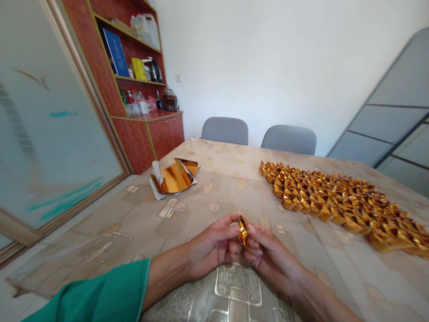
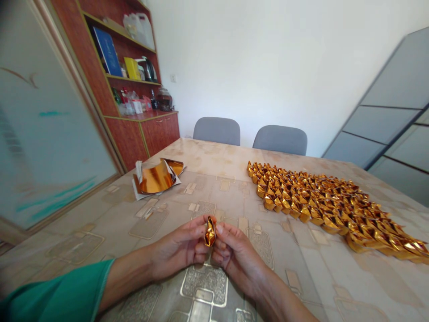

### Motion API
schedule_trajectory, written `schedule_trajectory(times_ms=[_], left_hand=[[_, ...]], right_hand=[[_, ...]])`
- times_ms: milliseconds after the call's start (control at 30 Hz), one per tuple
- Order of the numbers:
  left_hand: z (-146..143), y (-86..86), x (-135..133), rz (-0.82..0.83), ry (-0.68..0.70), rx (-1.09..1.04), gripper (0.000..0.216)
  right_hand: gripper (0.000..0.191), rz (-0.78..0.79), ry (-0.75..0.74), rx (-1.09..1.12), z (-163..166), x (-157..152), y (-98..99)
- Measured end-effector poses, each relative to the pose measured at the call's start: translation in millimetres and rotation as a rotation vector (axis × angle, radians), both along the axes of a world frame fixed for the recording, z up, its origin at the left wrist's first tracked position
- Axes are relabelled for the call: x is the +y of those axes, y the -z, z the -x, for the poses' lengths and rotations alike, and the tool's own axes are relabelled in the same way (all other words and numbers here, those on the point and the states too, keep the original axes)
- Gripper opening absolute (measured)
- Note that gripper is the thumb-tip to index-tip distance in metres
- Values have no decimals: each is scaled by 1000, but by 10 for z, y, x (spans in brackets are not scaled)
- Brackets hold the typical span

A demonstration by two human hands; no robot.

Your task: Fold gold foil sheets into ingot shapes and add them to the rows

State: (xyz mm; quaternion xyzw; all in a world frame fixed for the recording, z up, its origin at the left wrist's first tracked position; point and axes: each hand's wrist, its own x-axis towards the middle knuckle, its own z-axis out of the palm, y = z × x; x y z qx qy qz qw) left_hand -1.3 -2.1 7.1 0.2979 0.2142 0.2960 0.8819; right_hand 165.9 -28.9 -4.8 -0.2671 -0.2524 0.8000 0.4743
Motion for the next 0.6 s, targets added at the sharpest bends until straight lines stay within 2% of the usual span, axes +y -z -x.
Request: schedule_trajectory(times_ms=[267,367,467,600], left_hand=[[12,8,32,77,-24,100,24],[24,-16,26,131,-68,-10,33],[24,-59,-9,133,-133,-123,44],[12,-110,-60,79,-126,-130,56]], right_hand=[[19,-8,22,-18,28,-17,28],[19,20,22,48,13,19,36],[19,-9,82,112,3,44,38],[20,-52,113,119,9,27,48]])
